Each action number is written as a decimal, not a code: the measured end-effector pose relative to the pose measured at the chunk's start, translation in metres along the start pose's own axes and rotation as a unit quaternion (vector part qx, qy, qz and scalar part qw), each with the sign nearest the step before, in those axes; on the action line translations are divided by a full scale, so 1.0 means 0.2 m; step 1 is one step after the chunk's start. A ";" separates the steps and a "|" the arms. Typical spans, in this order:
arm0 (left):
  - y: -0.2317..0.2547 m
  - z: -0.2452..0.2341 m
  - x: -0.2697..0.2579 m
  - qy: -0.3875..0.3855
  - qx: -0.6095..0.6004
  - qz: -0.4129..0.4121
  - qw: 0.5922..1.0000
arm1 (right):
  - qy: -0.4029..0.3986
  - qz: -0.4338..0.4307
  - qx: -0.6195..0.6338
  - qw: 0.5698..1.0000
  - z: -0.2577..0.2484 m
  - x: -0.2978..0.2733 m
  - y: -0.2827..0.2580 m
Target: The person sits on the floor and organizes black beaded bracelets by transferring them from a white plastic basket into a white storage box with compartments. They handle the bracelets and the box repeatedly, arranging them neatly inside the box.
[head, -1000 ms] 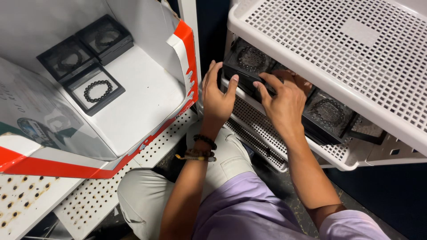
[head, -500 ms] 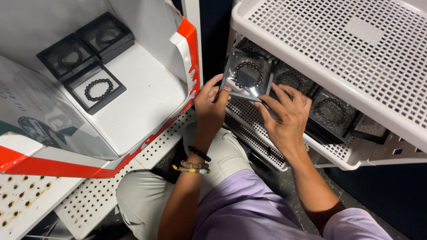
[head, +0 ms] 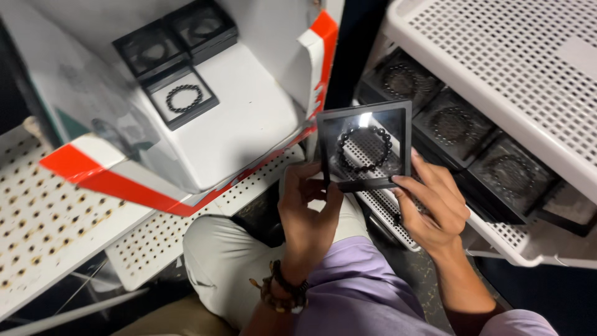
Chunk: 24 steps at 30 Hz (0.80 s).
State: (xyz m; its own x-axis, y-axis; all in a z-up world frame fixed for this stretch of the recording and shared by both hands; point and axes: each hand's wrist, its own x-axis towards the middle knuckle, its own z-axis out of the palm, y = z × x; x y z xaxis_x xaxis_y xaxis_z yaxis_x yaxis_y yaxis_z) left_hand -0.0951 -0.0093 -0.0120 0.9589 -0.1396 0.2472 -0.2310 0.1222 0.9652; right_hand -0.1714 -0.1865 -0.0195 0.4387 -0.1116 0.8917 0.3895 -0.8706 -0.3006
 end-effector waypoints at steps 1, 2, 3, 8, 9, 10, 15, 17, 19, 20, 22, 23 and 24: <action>0.00 -0.03 -0.01 0.007 0.003 0.000 1.000 | -0.002 -0.001 0.007 1.000 0.03 -0.01 -0.02; 0.01 -0.05 -0.03 0.037 0.048 0.020 0.998 | 0.007 0.003 0.035 0.999 0.06 -0.01 -0.03; 0.01 -0.07 -0.04 0.066 0.092 0.041 0.993 | 0.017 0.006 0.062 0.998 0.09 -0.02 -0.04; -0.01 -0.20 -0.01 0.154 0.061 0.034 0.986 | 0.046 0.018 0.125 0.991 0.24 0.10 -0.18; -0.01 -0.22 0.01 0.180 0.021 0.026 0.983 | 0.033 0.016 0.131 0.991 0.27 0.16 -0.22; 0.01 -0.23 0.03 0.186 0.022 0.031 0.982 | 0.033 0.011 0.137 0.990 0.31 0.20 -0.23; 0.01 -0.26 0.16 0.207 -0.047 0.094 0.973 | -0.035 -0.081 0.075 0.993 0.51 0.42 -0.32; 0.05 -0.27 0.24 0.204 -0.046 0.072 0.975 | -0.046 -0.094 0.050 0.993 0.60 0.50 -0.32; 0.02 -0.28 0.34 0.200 -0.044 0.048 0.978 | -0.058 -0.106 0.024 0.992 0.70 0.55 -0.29; -0.02 -0.29 0.41 0.171 -0.063 0.011 0.983 | -0.160 -0.036 0.018 0.986 0.76 0.56 -0.26; -0.06 -0.31 0.54 0.143 -0.083 -0.022 0.986 | -0.257 0.028 0.013 0.966 0.87 0.61 -0.21; -0.07 -0.33 0.60 0.109 0.030 -0.045 0.993 | -0.269 0.063 0.029 0.961 0.92 0.64 -0.19; -0.07 -0.34 0.66 0.074 0.143 -0.068 0.985 | -0.280 0.098 0.044 0.954 0.97 0.66 -0.17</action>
State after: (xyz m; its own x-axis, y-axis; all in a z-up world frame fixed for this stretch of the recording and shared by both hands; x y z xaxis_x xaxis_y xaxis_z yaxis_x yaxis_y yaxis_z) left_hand 0.0460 0.0367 0.0008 0.9929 0.0124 0.1185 -0.1146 -0.1720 0.9784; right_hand 0.0306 -0.0789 0.0428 0.8641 0.0273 0.5026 0.3117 -0.8130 -0.4918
